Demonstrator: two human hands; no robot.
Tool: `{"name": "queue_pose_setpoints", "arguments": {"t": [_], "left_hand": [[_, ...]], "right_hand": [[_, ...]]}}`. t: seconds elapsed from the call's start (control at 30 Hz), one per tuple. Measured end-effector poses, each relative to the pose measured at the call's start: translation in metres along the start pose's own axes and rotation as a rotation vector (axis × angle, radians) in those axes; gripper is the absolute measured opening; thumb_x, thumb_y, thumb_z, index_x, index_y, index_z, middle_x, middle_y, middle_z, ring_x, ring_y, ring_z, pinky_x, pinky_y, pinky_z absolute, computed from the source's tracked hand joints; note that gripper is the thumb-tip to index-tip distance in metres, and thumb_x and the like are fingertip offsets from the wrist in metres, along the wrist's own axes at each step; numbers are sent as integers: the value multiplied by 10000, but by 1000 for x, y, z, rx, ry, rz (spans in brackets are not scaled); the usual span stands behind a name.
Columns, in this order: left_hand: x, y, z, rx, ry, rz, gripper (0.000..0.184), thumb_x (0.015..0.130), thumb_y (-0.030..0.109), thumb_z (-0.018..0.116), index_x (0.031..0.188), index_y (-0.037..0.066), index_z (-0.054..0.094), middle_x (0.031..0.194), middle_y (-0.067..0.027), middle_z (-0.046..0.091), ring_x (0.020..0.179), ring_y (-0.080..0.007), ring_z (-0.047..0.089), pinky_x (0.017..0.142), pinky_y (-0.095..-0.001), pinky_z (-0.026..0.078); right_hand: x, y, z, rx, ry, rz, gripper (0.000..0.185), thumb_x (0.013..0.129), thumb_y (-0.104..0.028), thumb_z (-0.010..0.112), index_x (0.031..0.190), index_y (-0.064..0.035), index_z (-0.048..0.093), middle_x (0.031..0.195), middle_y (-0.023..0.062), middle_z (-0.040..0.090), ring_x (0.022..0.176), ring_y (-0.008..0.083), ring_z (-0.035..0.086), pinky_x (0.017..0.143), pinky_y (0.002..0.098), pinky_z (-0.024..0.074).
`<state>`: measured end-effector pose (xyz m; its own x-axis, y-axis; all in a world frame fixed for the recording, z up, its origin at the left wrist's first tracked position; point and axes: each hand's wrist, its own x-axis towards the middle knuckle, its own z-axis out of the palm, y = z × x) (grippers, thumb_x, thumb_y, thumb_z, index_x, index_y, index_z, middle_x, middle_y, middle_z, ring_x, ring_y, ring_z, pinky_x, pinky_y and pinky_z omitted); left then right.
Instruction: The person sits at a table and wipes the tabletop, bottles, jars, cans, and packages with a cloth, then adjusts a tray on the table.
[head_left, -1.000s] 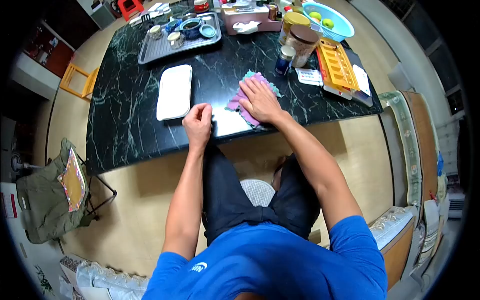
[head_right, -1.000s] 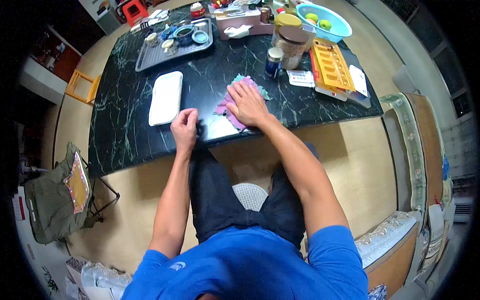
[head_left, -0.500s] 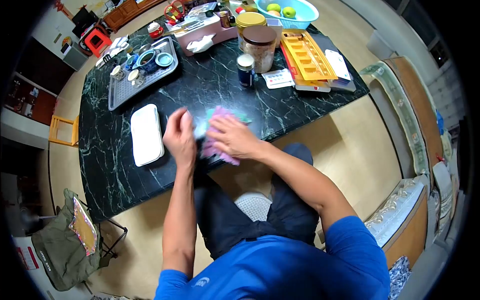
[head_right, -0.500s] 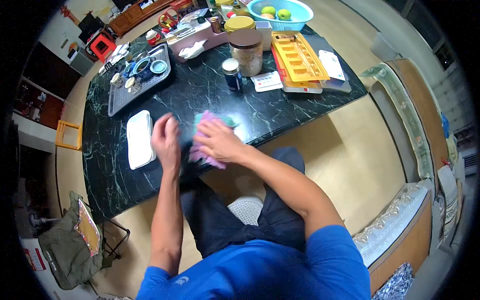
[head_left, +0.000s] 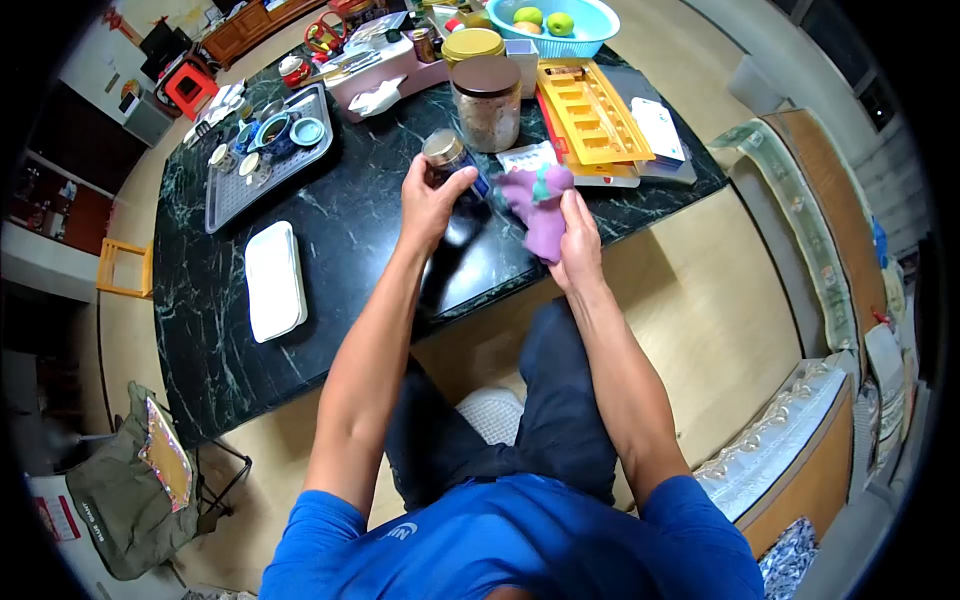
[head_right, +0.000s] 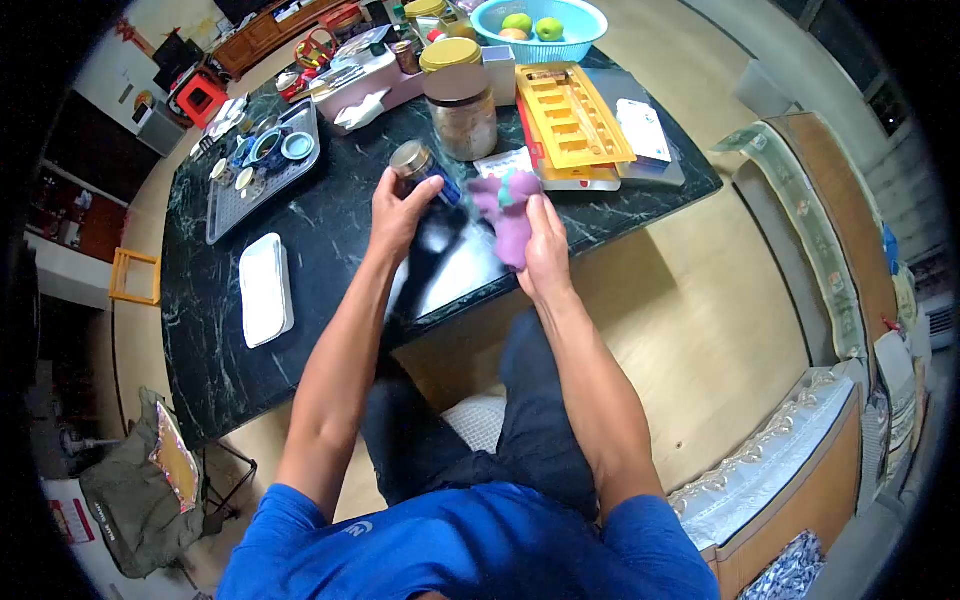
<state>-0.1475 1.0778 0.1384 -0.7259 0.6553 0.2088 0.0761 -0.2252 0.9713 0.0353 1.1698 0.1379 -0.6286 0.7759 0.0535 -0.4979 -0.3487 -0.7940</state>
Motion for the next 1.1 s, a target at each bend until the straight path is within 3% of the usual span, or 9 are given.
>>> {"name": "queue_pose_setpoints", "arguments": {"t": [0.1, 0.2, 0.47, 0.6, 0.73, 0.83, 0.9, 0.97, 1.1], "left_hand": [[-54, 38, -7, -18, -14, -173, 424, 857, 120, 785, 1228, 31, 601, 1112, -35, 656, 1010, -121, 597, 898, -287, 490], [-99, 36, -14, -5, 20, -33, 473, 886, 109, 765, 1316, 35, 584, 1145, -25, 652, 1024, -115, 615, 905, -286, 507], [-179, 81, -33, -209, -20, -73, 660, 909, 119, 741, 1447, 24, 371, 1304, -122, 590, 1198, -192, 567, 1020, -319, 466], [-190, 59, -39, -249, 190, -45, 430, 964, 112, 615, 1365, 28, 482, 1246, -72, 603, 1114, -152, 588, 921, -302, 497], [-204, 61, -27, -88, 348, 16, 395, 1019, 288, 398, 1293, 34, 526, 1187, -57, 602, 1043, -136, 563, 920, -281, 451], [-208, 65, -13, -49, 373, 113, 435, 1068, 406, 388, 1274, 55, 540, 1124, -22, 582, 994, -110, 535, 880, -271, 445], [-214, 54, -19, -127, 293, 27, 484, 1077, 487, 381, 1253, 63, 534, 1088, -14, 571, 962, -97, 520, 867, -266, 441], [-217, 56, -17, -149, 227, 15, 512, 1074, 532, 377, 1225, 67, 528, 1067, -10, 564, 937, -87, 517, 850, -260, 444], [-213, 49, -18, -108, 345, 45, 417, 1073, 464, 459, 1187, 67, 520, 1048, -11, 564, 924, -71, 519, 823, -260, 460]], "right_hand": [[-14, 16, 31, -62, -113, 50, 370, 1092, -259, 433, 1330, -16, 578, 1290, 115, 639, 1153, 217, 630, 1020, 352, 479], [-39, 33, 71, -746, -266, -533, 455, 1072, -306, 449, 1382, 11, 549, 1327, 188, 635, 1199, 286, 629, 1032, 371, 460], [-63, 55, 78, -98, -271, 330, 405, 1070, -257, 380, 1259, -2, 631, 1095, 76, 677, 966, 173, 650, 864, 317, 520], [-106, 46, 83, -645, -377, 124, 425, 1061, -262, 377, 1350, -16, 568, 1101, 125, 684, 978, 184, 653, 880, 326, 517], [-134, 60, 108, -587, -261, -245, 456, 1053, -259, 396, 1410, -5, 524, 1117, 161, 691, 981, 216, 660, 904, 330, 499], [-107, 53, 98, -358, -471, 156, 451, 1064, -194, 363, 1423, 42, 499, 1286, 136, 632, 1171, 184, 591, 1039, 301, 438], [-109, 35, 113, -133, -250, 399, 372, 1044, -295, 415, 1057, -25, 671, 886, 43, 678, 728, 138, 627, 685, 294, 516], [-111, 39, 91, -115, -245, 627, 366, 1051, -316, 422, 1023, -45, 666, 912, 45, 679, 744, 131, 629, 691, 294, 522], [-144, 45, 97, -374, -248, 244, 436, 1076, -342, 382, 1222, -13, 628, 1017, 39, 654, 896, 105, 597, 796, 283, 486]]}}
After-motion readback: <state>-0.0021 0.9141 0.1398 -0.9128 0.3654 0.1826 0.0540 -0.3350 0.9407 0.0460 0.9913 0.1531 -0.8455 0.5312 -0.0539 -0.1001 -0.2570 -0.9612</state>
